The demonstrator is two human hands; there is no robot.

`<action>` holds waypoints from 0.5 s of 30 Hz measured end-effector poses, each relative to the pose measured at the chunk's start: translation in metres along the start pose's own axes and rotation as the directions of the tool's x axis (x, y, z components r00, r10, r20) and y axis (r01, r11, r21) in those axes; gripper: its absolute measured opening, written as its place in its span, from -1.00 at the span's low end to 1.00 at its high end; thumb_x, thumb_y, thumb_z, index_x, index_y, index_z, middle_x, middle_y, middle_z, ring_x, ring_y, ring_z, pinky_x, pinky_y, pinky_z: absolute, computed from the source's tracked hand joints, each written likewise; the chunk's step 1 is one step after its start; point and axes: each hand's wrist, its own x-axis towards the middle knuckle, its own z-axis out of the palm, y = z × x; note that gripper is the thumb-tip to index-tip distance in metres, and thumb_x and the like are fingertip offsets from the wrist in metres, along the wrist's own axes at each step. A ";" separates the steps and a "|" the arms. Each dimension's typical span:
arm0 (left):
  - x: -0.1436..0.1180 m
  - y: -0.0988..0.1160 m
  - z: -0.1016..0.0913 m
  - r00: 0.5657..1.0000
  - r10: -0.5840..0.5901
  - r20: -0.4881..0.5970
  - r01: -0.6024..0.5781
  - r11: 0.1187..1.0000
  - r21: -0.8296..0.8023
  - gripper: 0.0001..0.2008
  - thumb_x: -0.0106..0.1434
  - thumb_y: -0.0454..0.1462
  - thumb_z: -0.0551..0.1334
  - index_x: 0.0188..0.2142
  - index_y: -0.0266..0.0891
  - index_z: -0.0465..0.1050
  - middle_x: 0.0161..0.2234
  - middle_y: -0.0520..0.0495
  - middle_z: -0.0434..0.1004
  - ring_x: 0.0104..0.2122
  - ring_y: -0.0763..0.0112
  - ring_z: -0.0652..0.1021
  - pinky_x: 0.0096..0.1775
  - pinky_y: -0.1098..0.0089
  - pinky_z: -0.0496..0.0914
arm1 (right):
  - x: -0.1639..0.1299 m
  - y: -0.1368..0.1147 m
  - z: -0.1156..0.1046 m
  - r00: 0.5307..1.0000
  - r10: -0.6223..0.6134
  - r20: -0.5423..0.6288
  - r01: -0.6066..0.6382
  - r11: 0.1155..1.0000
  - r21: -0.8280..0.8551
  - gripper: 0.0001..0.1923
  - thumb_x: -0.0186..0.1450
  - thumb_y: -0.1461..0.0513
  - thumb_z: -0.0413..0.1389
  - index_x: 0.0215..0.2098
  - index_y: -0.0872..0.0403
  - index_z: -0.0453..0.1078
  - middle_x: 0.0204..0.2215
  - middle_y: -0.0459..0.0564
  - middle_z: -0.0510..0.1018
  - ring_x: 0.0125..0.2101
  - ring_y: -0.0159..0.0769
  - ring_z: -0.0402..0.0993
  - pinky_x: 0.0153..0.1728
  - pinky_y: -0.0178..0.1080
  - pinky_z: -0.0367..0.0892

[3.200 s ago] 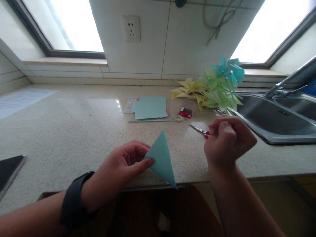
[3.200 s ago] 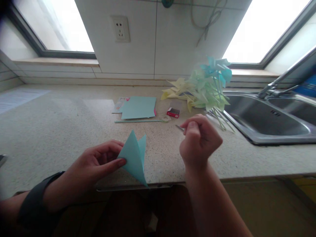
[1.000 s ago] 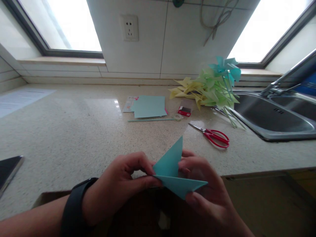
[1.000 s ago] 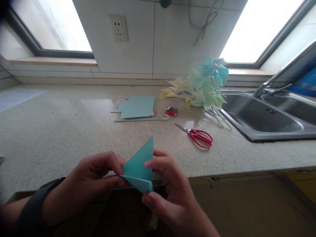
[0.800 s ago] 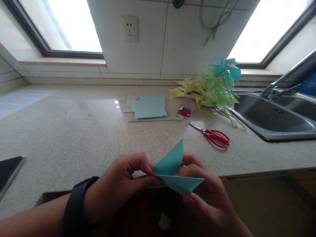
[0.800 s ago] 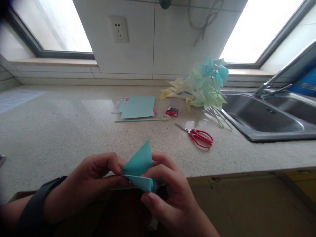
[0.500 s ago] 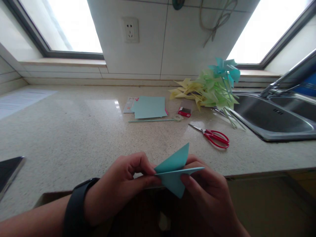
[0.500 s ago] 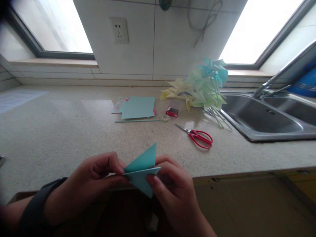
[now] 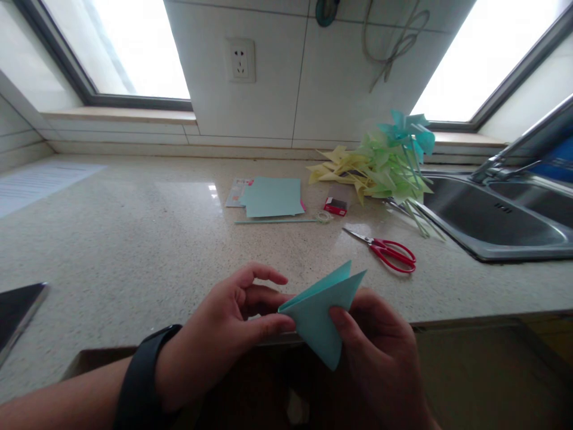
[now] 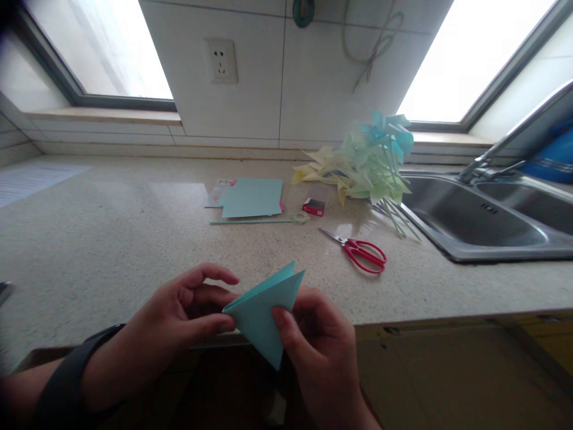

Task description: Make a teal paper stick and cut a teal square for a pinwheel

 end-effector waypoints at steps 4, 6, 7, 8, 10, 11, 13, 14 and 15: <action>0.001 0.001 0.001 0.999 -0.033 0.037 0.031 0.997 0.069 -0.84 0.16 -0.25 0.45 -0.26 -0.23 0.60 -0.29 -0.03 0.73 -0.28 0.38 0.67 -0.19 0.43 0.51 | -0.003 0.001 0.001 0.998 0.048 -0.031 -0.047 0.999 0.027 -0.88 0.30 0.16 0.28 -0.37 -0.01 0.49 -0.50 -0.11 0.56 -0.52 -0.38 0.43 -0.50 -0.33 0.40; 0.000 0.002 0.001 1.000 -0.029 0.009 0.028 0.992 0.119 -0.86 0.17 -0.23 0.44 -0.28 -0.22 0.64 -0.31 -0.04 0.73 -0.31 0.37 0.66 -0.21 0.42 0.50 | -0.002 0.002 0.002 0.997 0.056 -0.044 -0.054 0.997 0.047 -0.84 0.27 0.16 0.30 -0.40 0.01 0.44 -0.51 -0.12 0.55 -0.53 -0.38 0.44 -0.52 -0.34 0.41; 0.000 0.002 0.001 1.000 -0.024 -0.009 0.026 0.989 0.144 -0.87 0.18 -0.22 0.43 -0.29 -0.22 0.66 -0.31 -0.04 0.73 -0.32 0.36 0.65 -0.22 0.41 0.50 | -0.001 0.002 0.003 0.997 0.060 -0.050 -0.056 0.996 0.070 -0.82 0.26 0.16 0.32 -0.40 0.00 0.42 -0.50 -0.13 0.55 -0.53 -0.38 0.45 -0.52 -0.35 0.42; 0.000 0.002 0.001 1.000 -0.019 -0.025 0.023 0.986 0.164 -0.86 0.18 -0.21 0.43 -0.29 -0.22 0.67 -0.31 -0.05 0.73 -0.32 0.35 0.65 -0.22 0.41 0.49 | 0.000 0.001 0.003 0.996 0.062 -0.061 -0.055 0.993 0.100 -0.81 0.24 0.18 0.33 -0.37 -0.01 0.40 -0.48 -0.13 0.56 -0.52 -0.37 0.47 -0.52 -0.36 0.43; 0.000 0.002 0.000 0.999 -0.008 -0.046 0.016 0.982 0.186 -0.86 0.17 -0.20 0.43 -0.30 -0.22 0.68 -0.31 -0.07 0.74 -0.31 0.34 0.64 -0.23 0.41 0.48 | 0.002 0.000 0.004 0.996 0.064 -0.064 -0.054 0.987 0.149 -0.78 0.22 0.20 0.36 -0.29 -0.04 0.39 -0.43 -0.14 0.60 -0.48 -0.37 0.52 -0.50 -0.38 0.46; 0.000 0.002 0.000 0.999 -0.001 -0.051 0.011 0.983 0.186 -0.85 0.17 -0.20 0.43 -0.30 -0.22 0.68 -0.31 -0.07 0.74 -0.31 0.33 0.64 -0.23 0.41 0.48 | 0.003 -0.002 0.004 0.997 0.064 -0.046 -0.056 0.985 0.161 -0.77 0.22 0.20 0.36 -0.25 -0.06 0.39 -0.41 -0.14 0.61 -0.46 -0.37 0.53 -0.49 -0.39 0.47; 0.000 0.001 -0.001 0.999 0.018 -0.051 -0.009 0.986 0.168 -0.85 0.17 -0.21 0.44 -0.28 -0.21 0.68 -0.30 -0.06 0.74 -0.30 0.34 0.64 -0.22 0.41 0.49 | 0.004 -0.004 0.002 0.998 0.057 0.012 -0.058 0.985 0.163 -0.76 0.24 0.20 0.34 -0.19 -0.09 0.41 -0.40 -0.15 0.60 -0.45 -0.37 0.53 -0.46 -0.39 0.49; 0.000 0.000 -0.001 0.998 0.035 -0.048 -0.027 0.987 0.156 -0.84 0.18 -0.22 0.44 -0.24 -0.19 0.67 -0.28 -0.05 0.74 -0.29 0.34 0.64 -0.20 0.40 0.49 | 0.004 -0.006 0.000 0.998 0.049 0.048 -0.056 0.985 0.163 -0.76 0.25 0.20 0.34 -0.17 -0.10 0.42 -0.40 -0.16 0.59 -0.44 -0.38 0.52 -0.45 -0.40 0.48; 0.000 0.000 -0.002 0.998 0.056 -0.041 -0.050 0.988 0.145 -0.83 0.19 -0.23 0.43 -0.21 -0.18 0.66 -0.25 -0.05 0.74 -0.26 0.35 0.65 -0.18 0.40 0.50 | 0.003 -0.006 -0.002 0.995 0.039 0.090 -0.053 0.985 0.164 -0.76 0.26 0.21 0.32 -0.14 -0.13 0.43 -0.40 -0.16 0.58 -0.44 -0.38 0.52 -0.44 -0.40 0.48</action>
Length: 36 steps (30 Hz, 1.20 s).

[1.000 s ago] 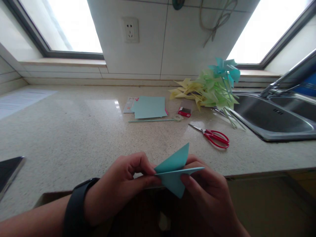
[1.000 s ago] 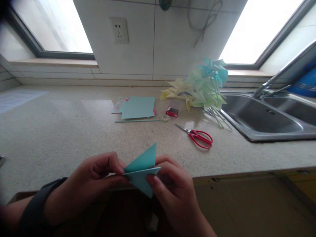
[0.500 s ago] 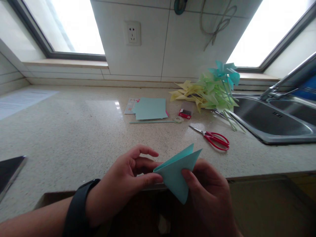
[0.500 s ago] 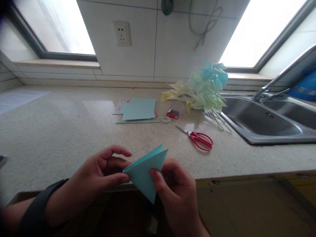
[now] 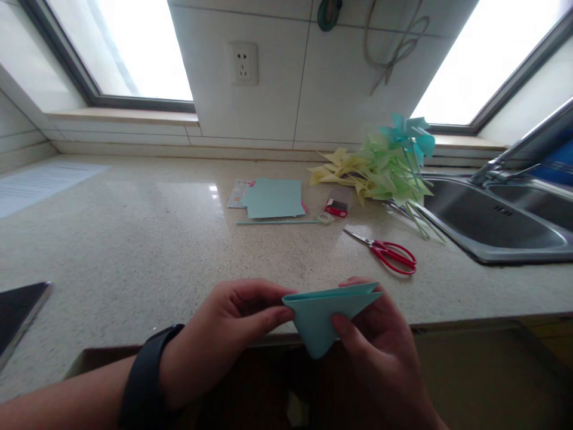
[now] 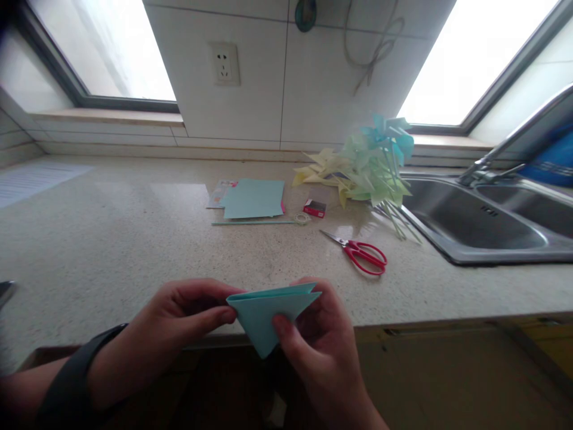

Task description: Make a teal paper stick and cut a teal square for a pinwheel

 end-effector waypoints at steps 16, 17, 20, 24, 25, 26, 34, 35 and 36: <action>0.001 0.002 -0.002 1.000 -0.016 0.005 0.016 1.000 -0.001 -0.81 0.16 -0.18 0.45 -0.25 -0.21 0.67 -0.30 -0.07 0.73 -0.32 0.34 0.63 -0.24 0.39 0.48 | -0.006 -0.001 -0.008 0.972 0.047 0.229 -0.064 0.996 0.068 -0.37 0.24 0.00 0.31 0.21 -0.27 0.21 0.01 0.02 0.54 -0.09 -0.13 0.55 -0.19 -0.19 0.49; 0.001 0.002 -0.002 1.000 -0.013 0.009 0.013 1.000 -0.002 -0.81 0.16 -0.19 0.45 -0.25 -0.21 0.67 -0.29 -0.08 0.73 -0.31 0.33 0.63 -0.23 0.39 0.49 | -0.006 -0.001 -0.008 0.975 0.055 0.216 -0.071 0.995 0.069 -0.40 0.25 0.02 0.30 0.20 -0.26 0.23 -0.04 0.00 0.55 -0.13 -0.17 0.55 -0.22 -0.22 0.49; 0.002 0.002 -0.002 1.000 -0.009 0.008 0.009 1.000 0.000 -0.83 0.15 -0.21 0.45 -0.27 -0.21 0.67 -0.30 -0.07 0.73 -0.31 0.34 0.63 -0.23 0.39 0.49 | -0.005 -0.002 -0.008 0.979 0.087 0.187 -0.104 0.991 0.081 -0.39 0.26 0.06 0.30 0.21 -0.27 0.19 -0.07 -0.03 0.55 -0.21 -0.21 0.55 -0.25 -0.23 0.48; 0.003 0.004 -0.001 1.000 -0.014 -0.008 0.014 1.000 0.014 -0.84 0.14 -0.22 0.45 -0.28 -0.22 0.67 -0.32 -0.06 0.73 -0.33 0.36 0.62 -0.25 0.42 0.47 | -0.003 -0.002 -0.008 0.980 0.078 0.182 -0.113 0.975 0.189 -0.26 0.21 -0.05 0.30 0.26 -0.30 0.10 -0.02 -0.01 0.53 -0.13 -0.09 0.54 -0.21 -0.13 0.49; 0.003 0.005 -0.001 1.000 -0.011 -0.006 0.012 1.000 0.019 -0.85 0.15 -0.22 0.45 -0.28 -0.21 0.67 -0.32 -0.06 0.73 -0.33 0.36 0.62 -0.25 0.42 0.47 | -0.003 -0.002 -0.009 0.979 0.073 0.188 -0.114 0.969 0.220 -0.26 0.20 -0.10 0.28 0.26 -0.29 0.12 -0.04 -0.01 0.53 -0.11 -0.06 0.53 -0.19 -0.10 0.49; 0.003 0.005 -0.001 1.000 -0.009 0.001 0.009 1.000 0.022 -0.85 0.15 -0.22 0.44 -0.28 -0.21 0.68 -0.32 -0.06 0.73 -0.33 0.36 0.62 -0.25 0.42 0.47 | -0.003 -0.001 -0.010 0.978 0.070 0.194 -0.117 0.963 0.243 -0.27 0.19 -0.13 0.27 0.25 -0.27 0.15 -0.05 -0.01 0.54 -0.10 -0.04 0.53 -0.17 -0.08 0.49; 0.003 0.003 -0.002 0.999 -0.022 0.026 0.022 1.000 -0.004 -0.93 0.15 -0.27 0.44 -0.33 -0.14 0.70 -0.34 -0.01 0.73 -0.34 0.39 0.62 -0.23 0.44 0.47 | -0.005 -0.001 -0.011 0.956 0.078 0.283 -0.151 0.957 0.248 -0.41 0.19 -0.18 0.21 0.11 -0.18 0.37 -0.05 0.04 0.57 -0.14 -0.02 0.56 -0.18 -0.06 0.50; 0.003 0.002 -0.002 0.999 -0.025 0.026 0.025 1.000 -0.001 -0.94 0.15 -0.27 0.44 -0.34 -0.14 0.70 -0.36 0.00 0.73 -0.36 0.42 0.62 -0.25 0.46 0.46 | -0.006 -0.002 -0.010 0.950 0.085 0.299 -0.166 0.952 0.256 -0.39 0.17 -0.20 0.22 0.10 -0.18 0.37 -0.07 0.05 0.57 -0.15 0.00 0.56 -0.18 -0.03 0.49; 0.003 0.002 -0.003 0.999 -0.027 0.022 0.027 1.000 0.003 -0.94 0.15 -0.27 0.44 -0.34 -0.14 0.70 -0.36 0.00 0.73 -0.37 0.43 0.61 -0.27 0.48 0.44 | -0.007 -0.003 -0.009 0.946 0.095 0.310 -0.183 0.947 0.266 -0.35 0.13 -0.22 0.24 0.10 -0.18 0.37 -0.08 0.05 0.57 -0.16 0.02 0.56 -0.19 0.00 0.49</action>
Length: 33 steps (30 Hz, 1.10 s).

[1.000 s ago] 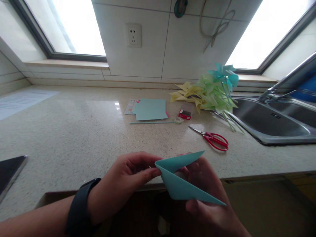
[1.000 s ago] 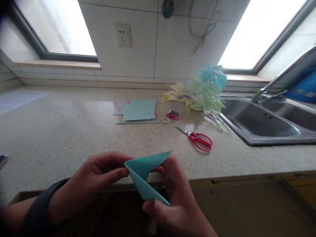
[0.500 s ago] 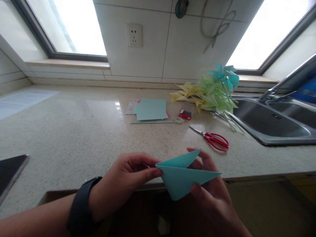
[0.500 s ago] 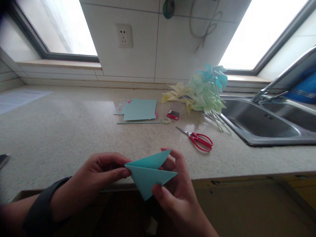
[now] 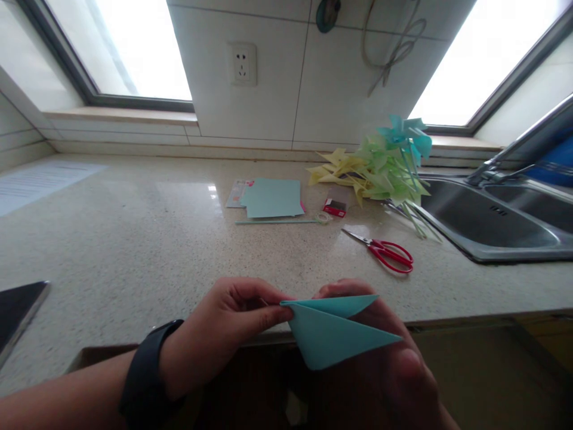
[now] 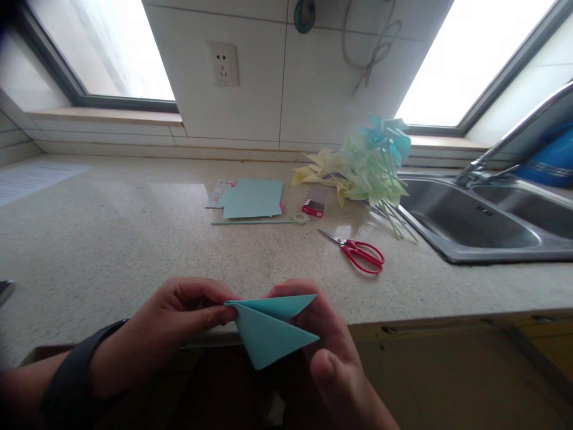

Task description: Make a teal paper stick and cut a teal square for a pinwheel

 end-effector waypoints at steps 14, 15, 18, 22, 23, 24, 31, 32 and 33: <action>-0.001 0.002 0.000 0.998 -0.066 -0.009 0.066 0.998 0.012 -0.88 0.13 -0.21 0.46 -0.41 -0.21 0.66 -0.45 0.01 0.64 -0.45 0.49 0.50 -0.38 0.51 0.33 | 0.004 0.016 -0.009 0.929 -0.068 -0.364 -0.036 0.962 -0.272 -0.78 0.36 0.07 0.21 -0.36 0.01 0.54 -0.50 -0.10 0.47 -0.49 -0.37 0.33 -0.45 -0.32 0.36; -0.001 0.002 0.001 0.998 -0.066 -0.001 0.066 0.998 0.010 -0.88 0.14 -0.21 0.45 -0.40 -0.22 0.66 -0.45 0.01 0.64 -0.44 0.49 0.50 -0.37 0.51 0.34 | 0.004 0.016 -0.009 0.928 -0.068 -0.367 -0.035 0.963 -0.267 -0.78 0.35 0.07 0.21 -0.35 0.01 0.54 -0.50 -0.10 0.46 -0.49 -0.37 0.33 -0.45 -0.33 0.36; -0.001 0.002 0.001 0.998 -0.065 0.005 0.065 0.998 -0.010 -0.86 0.13 -0.20 0.46 -0.40 -0.23 0.66 -0.44 0.01 0.63 -0.44 0.49 0.50 -0.36 0.51 0.34 | 0.003 0.016 -0.009 0.925 -0.060 -0.376 -0.038 0.968 -0.247 -0.80 0.35 0.08 0.23 -0.34 0.02 0.54 -0.51 -0.11 0.46 -0.49 -0.39 0.31 -0.47 -0.36 0.34; -0.002 0.002 -0.001 0.998 -0.067 0.013 0.068 0.996 -0.062 -0.84 0.12 -0.19 0.47 -0.42 -0.24 0.64 -0.45 0.03 0.62 -0.44 0.52 0.49 -0.36 0.53 0.33 | 0.003 0.017 -0.009 0.925 -0.071 -0.374 -0.023 0.970 -0.242 -0.85 0.35 0.11 0.24 -0.30 0.00 0.56 -0.51 -0.13 0.45 -0.49 -0.42 0.28 -0.48 -0.39 0.29; -0.002 0.002 -0.002 0.997 -0.071 0.016 0.072 0.995 -0.073 -0.84 0.12 -0.19 0.47 -0.43 -0.24 0.64 -0.45 0.03 0.62 -0.44 0.52 0.49 -0.35 0.53 0.33 | 0.003 0.017 -0.009 0.927 -0.074 -0.368 -0.018 0.971 -0.240 -0.86 0.35 0.11 0.23 -0.28 -0.01 0.56 -0.52 -0.14 0.44 -0.48 -0.42 0.27 -0.48 -0.39 0.29; -0.002 0.003 -0.002 0.997 -0.074 0.016 0.075 0.994 -0.085 -0.84 0.12 -0.18 0.48 -0.43 -0.24 0.64 -0.45 0.03 0.62 -0.43 0.52 0.50 -0.34 0.53 0.33 | 0.003 0.018 -0.009 0.930 -0.073 -0.361 -0.016 0.971 -0.237 -0.87 0.36 0.12 0.23 -0.26 -0.02 0.56 -0.52 -0.14 0.44 -0.48 -0.41 0.27 -0.48 -0.38 0.28; -0.003 0.002 0.000 0.995 -0.103 0.000 0.102 0.983 -0.150 -0.83 0.10 -0.18 0.49 -0.44 -0.23 0.62 -0.40 0.02 0.64 -0.38 0.47 0.53 -0.28 0.48 0.36 | 0.002 0.019 -0.007 0.938 -0.040 -0.345 -0.030 0.980 -0.196 -0.90 0.35 0.13 0.24 -0.26 -0.04 0.57 -0.54 -0.15 0.43 -0.51 -0.42 0.26 -0.50 -0.36 0.24; -0.003 0.001 0.000 0.995 -0.104 -0.001 0.103 0.984 -0.148 -0.83 0.11 -0.17 0.49 -0.44 -0.22 0.63 -0.40 0.02 0.64 -0.38 0.47 0.53 -0.29 0.48 0.35 | 0.002 0.019 -0.007 0.937 -0.043 -0.346 -0.027 0.981 -0.195 -0.90 0.35 0.13 0.24 -0.26 -0.04 0.57 -0.53 -0.15 0.45 -0.50 -0.42 0.27 -0.49 -0.36 0.24; -0.003 0.000 -0.001 0.995 -0.100 -0.008 0.098 0.986 -0.134 -0.83 0.11 -0.16 0.48 -0.43 -0.21 0.63 -0.40 0.03 0.63 -0.40 0.48 0.51 -0.31 0.49 0.34 | 0.002 0.019 -0.007 0.935 -0.049 -0.351 -0.021 0.981 -0.194 -0.89 0.35 0.13 0.24 -0.26 -0.04 0.58 -0.52 -0.14 0.46 -0.50 -0.41 0.28 -0.48 -0.36 0.25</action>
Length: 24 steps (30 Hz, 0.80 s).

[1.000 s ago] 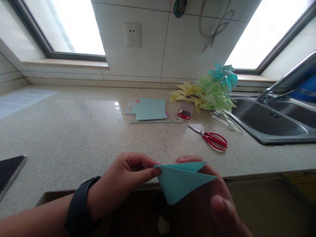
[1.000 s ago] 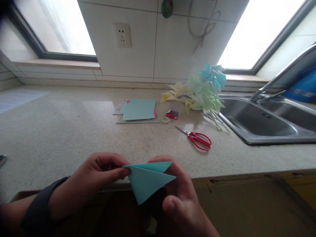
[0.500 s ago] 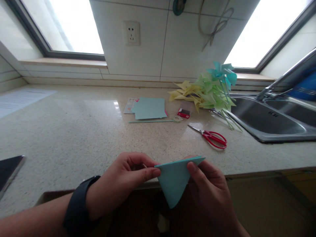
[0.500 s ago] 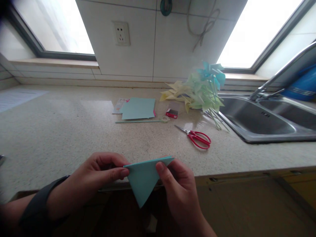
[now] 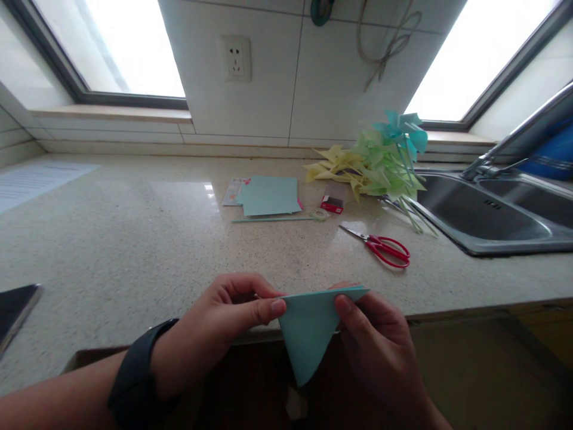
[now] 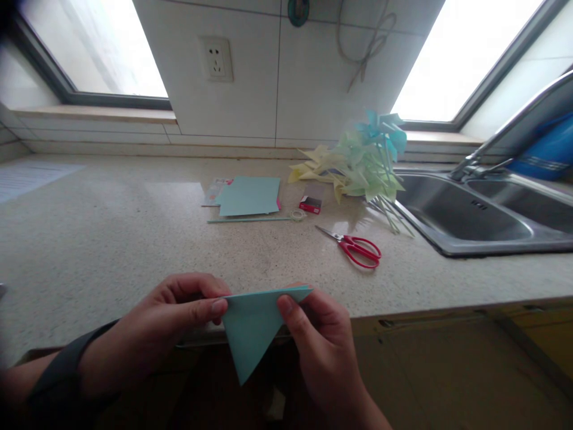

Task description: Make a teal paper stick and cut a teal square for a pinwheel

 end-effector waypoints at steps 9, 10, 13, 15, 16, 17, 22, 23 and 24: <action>0.001 -0.001 -0.002 0.988 0.106 -0.109 -0.076 0.964 0.254 -0.74 0.22 -0.07 0.37 -0.47 -0.17 0.61 -0.53 0.07 0.49 -0.47 0.48 0.39 -0.38 0.48 0.27 | 0.002 -0.002 0.001 1.000 -0.005 0.002 0.005 0.999 0.040 -0.89 0.35 0.11 0.24 -0.24 -0.05 0.57 -0.49 -0.14 0.49 -0.48 -0.42 0.32 -0.45 -0.38 0.31; 0.001 0.000 0.000 0.987 0.110 -0.116 -0.077 0.962 0.261 -0.73 0.22 -0.07 0.37 -0.48 -0.18 0.61 -0.54 0.07 0.48 -0.48 0.48 0.38 -0.39 0.48 0.26 | 0.003 -0.003 0.001 1.000 -0.011 -0.003 0.011 0.999 0.049 -0.89 0.35 0.11 0.24 -0.25 -0.05 0.57 -0.49 -0.15 0.49 -0.48 -0.43 0.32 -0.45 -0.39 0.31; 0.002 0.002 0.002 0.985 0.108 -0.133 -0.068 0.959 0.274 -0.74 0.19 -0.07 0.38 -0.49 -0.18 0.60 -0.55 0.06 0.47 -0.50 0.48 0.36 -0.42 0.48 0.26 | 0.005 -0.006 0.003 0.999 -0.010 -0.041 0.013 0.997 0.071 -0.87 0.35 0.09 0.24 -0.24 -0.06 0.57 -0.47 -0.15 0.51 -0.47 -0.44 0.35 -0.44 -0.40 0.32; 0.002 0.001 0.002 0.984 0.103 -0.143 -0.058 0.956 0.286 -0.73 0.18 -0.07 0.38 -0.51 -0.19 0.59 -0.55 0.06 0.48 -0.49 0.48 0.38 -0.41 0.49 0.27 | 0.006 -0.007 0.004 0.998 -0.012 -0.059 0.017 0.997 0.071 -0.87 0.35 0.09 0.24 -0.24 -0.06 0.56 -0.46 -0.16 0.52 -0.45 -0.45 0.36 -0.42 -0.41 0.33; 0.002 0.000 0.002 0.984 0.105 -0.146 -0.059 0.955 0.289 -0.73 0.18 -0.07 0.39 -0.50 -0.19 0.59 -0.54 0.06 0.49 -0.49 0.47 0.39 -0.41 0.49 0.29 | 0.006 -0.007 0.005 0.997 -0.023 -0.067 0.027 0.998 0.062 -0.87 0.35 0.09 0.24 -0.24 -0.05 0.56 -0.47 -0.16 0.51 -0.45 -0.45 0.35 -0.42 -0.41 0.32; 0.001 -0.001 0.001 0.984 0.106 -0.143 -0.060 0.954 0.292 -0.74 0.18 -0.07 0.39 -0.49 -0.19 0.59 -0.53 0.05 0.50 -0.49 0.47 0.40 -0.40 0.49 0.30 | 0.006 -0.007 0.005 0.997 -0.038 -0.070 0.041 0.998 0.047 -0.87 0.35 0.09 0.24 -0.26 -0.05 0.55 -0.47 -0.16 0.50 -0.45 -0.46 0.35 -0.41 -0.41 0.31; -0.002 -0.005 -0.002 0.993 0.039 -0.114 -0.011 0.972 0.235 -0.78 0.15 -0.06 0.43 -0.30 -0.11 0.65 -0.42 0.03 0.62 -0.43 0.44 0.51 -0.37 0.50 0.38 | 0.005 -0.005 0.005 0.995 -0.092 -0.038 0.091 0.996 -0.021 -0.87 0.38 0.12 0.21 -0.30 -0.03 0.54 -0.46 -0.17 0.48 -0.45 -0.46 0.32 -0.42 -0.41 0.28; -0.001 -0.005 -0.002 0.993 0.035 -0.115 -0.007 0.972 0.234 -0.79 0.13 -0.07 0.45 -0.32 -0.11 0.66 -0.42 0.03 0.63 -0.43 0.43 0.52 -0.37 0.50 0.39 | 0.005 -0.004 0.005 0.995 -0.099 -0.031 0.098 0.995 -0.023 -0.87 0.38 0.13 0.20 -0.30 -0.03 0.53 -0.46 -0.17 0.48 -0.45 -0.46 0.32 -0.42 -0.42 0.27; -0.001 -0.005 -0.002 0.991 0.042 -0.125 -0.011 0.970 0.242 -0.81 0.11 -0.09 0.46 -0.36 -0.12 0.66 -0.43 0.03 0.64 -0.43 0.43 0.53 -0.37 0.50 0.40 | 0.005 -0.004 0.006 0.994 -0.105 -0.022 0.105 0.994 -0.018 -0.86 0.39 0.13 0.20 -0.31 -0.03 0.53 -0.46 -0.17 0.49 -0.44 -0.46 0.32 -0.41 -0.42 0.27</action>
